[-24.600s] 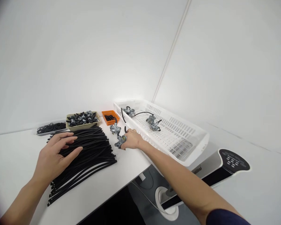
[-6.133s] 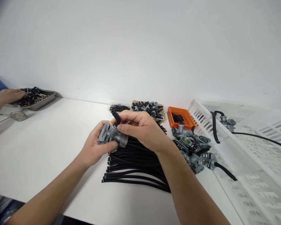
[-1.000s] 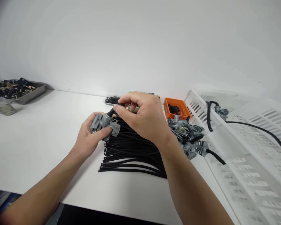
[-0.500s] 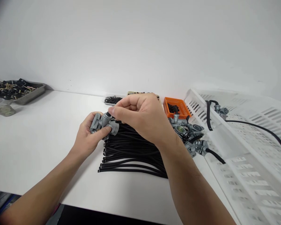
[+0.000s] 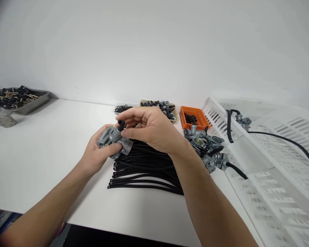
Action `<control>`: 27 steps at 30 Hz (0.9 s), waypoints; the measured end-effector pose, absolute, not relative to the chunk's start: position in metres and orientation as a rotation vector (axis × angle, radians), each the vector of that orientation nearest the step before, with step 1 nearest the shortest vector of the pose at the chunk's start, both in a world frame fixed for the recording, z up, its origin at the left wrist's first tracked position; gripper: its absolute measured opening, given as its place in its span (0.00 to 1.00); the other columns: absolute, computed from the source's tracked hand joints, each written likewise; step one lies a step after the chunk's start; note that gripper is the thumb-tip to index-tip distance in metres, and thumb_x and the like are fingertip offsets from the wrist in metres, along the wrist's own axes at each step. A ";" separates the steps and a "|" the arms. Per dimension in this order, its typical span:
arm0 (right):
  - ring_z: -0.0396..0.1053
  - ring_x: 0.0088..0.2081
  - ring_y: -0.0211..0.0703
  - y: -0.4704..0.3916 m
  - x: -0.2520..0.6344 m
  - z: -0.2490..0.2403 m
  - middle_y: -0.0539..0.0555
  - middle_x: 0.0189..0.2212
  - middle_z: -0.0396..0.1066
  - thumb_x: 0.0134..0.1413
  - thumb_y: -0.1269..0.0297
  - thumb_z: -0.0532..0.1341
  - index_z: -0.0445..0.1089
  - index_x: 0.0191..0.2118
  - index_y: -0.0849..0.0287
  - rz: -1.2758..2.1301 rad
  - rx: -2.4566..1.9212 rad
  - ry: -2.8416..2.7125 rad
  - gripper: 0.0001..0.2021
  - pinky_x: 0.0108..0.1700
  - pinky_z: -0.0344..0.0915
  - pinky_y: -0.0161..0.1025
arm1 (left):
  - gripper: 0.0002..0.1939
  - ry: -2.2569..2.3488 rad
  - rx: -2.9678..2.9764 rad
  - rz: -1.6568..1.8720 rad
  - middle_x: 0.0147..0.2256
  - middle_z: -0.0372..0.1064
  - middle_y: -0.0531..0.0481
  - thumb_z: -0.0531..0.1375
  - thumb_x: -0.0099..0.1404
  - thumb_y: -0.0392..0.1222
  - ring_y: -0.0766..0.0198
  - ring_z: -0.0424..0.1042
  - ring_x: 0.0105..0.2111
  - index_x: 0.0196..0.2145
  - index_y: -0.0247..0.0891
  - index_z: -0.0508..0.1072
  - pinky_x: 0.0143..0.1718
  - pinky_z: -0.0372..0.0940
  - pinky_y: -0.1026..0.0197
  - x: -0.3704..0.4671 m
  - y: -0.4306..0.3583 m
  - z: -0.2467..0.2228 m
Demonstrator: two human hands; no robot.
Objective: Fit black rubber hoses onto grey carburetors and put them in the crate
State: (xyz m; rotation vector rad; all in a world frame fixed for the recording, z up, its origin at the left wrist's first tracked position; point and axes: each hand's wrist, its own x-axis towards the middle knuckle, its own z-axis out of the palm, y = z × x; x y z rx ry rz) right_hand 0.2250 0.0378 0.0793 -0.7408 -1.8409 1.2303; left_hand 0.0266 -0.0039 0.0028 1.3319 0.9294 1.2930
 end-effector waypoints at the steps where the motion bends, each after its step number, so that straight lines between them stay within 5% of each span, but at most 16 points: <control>1: 0.78 0.40 0.44 0.038 0.224 0.079 0.55 0.40 0.82 0.50 0.63 0.77 0.83 0.44 0.57 1.222 -0.743 -1.823 0.14 0.41 0.76 0.42 | 0.16 0.926 1.325 1.292 0.32 0.66 0.55 0.73 0.61 0.45 0.66 0.64 0.30 0.42 0.44 0.73 0.33 0.61 0.60 0.027 -0.004 0.002; 6: 0.66 0.28 0.36 0.034 0.217 0.080 0.48 0.26 0.71 0.54 0.58 0.75 0.81 0.36 0.58 1.107 -0.822 -1.903 0.10 0.29 0.65 0.36 | 0.15 0.919 1.292 1.318 0.31 0.65 0.56 0.73 0.61 0.46 0.67 0.63 0.30 0.40 0.44 0.73 0.32 0.60 0.61 0.027 -0.001 0.001; 12: 0.60 0.26 0.33 0.033 0.216 0.081 0.45 0.24 0.65 0.54 0.65 0.72 0.80 0.37 0.57 1.056 -0.771 -2.039 0.04 0.27 0.58 0.35 | 0.16 0.905 1.282 1.331 0.32 0.65 0.55 0.73 0.61 0.47 0.67 0.63 0.30 0.41 0.44 0.73 0.32 0.59 0.61 0.027 -0.001 0.000; 16: 0.58 0.25 0.33 0.033 0.215 0.079 0.45 0.24 0.66 0.46 0.59 0.79 0.76 0.30 0.58 1.022 -0.946 -1.922 0.14 0.24 0.54 0.35 | 0.17 0.927 1.276 1.328 0.31 0.64 0.56 0.74 0.61 0.48 0.67 0.61 0.29 0.42 0.43 0.73 0.31 0.59 0.62 0.028 -0.001 0.001; 22: 0.57 0.26 0.34 0.034 0.215 0.078 0.45 0.24 0.64 0.51 0.62 0.76 0.79 0.39 0.59 1.165 -0.850 -1.935 0.11 0.26 0.56 0.35 | 0.17 0.914 1.262 1.345 0.32 0.67 0.55 0.74 0.61 0.48 0.67 0.64 0.30 0.43 0.43 0.74 0.32 0.60 0.62 0.027 0.000 0.001; 27: 0.59 0.26 0.34 0.036 0.214 0.073 0.46 0.26 0.66 0.41 0.58 0.81 0.78 0.38 0.60 1.217 -0.923 -1.817 0.20 0.25 0.56 0.34 | 0.18 0.904 1.240 1.358 0.32 0.68 0.55 0.74 0.61 0.51 0.67 0.65 0.31 0.43 0.43 0.75 0.32 0.61 0.63 0.026 0.001 -0.001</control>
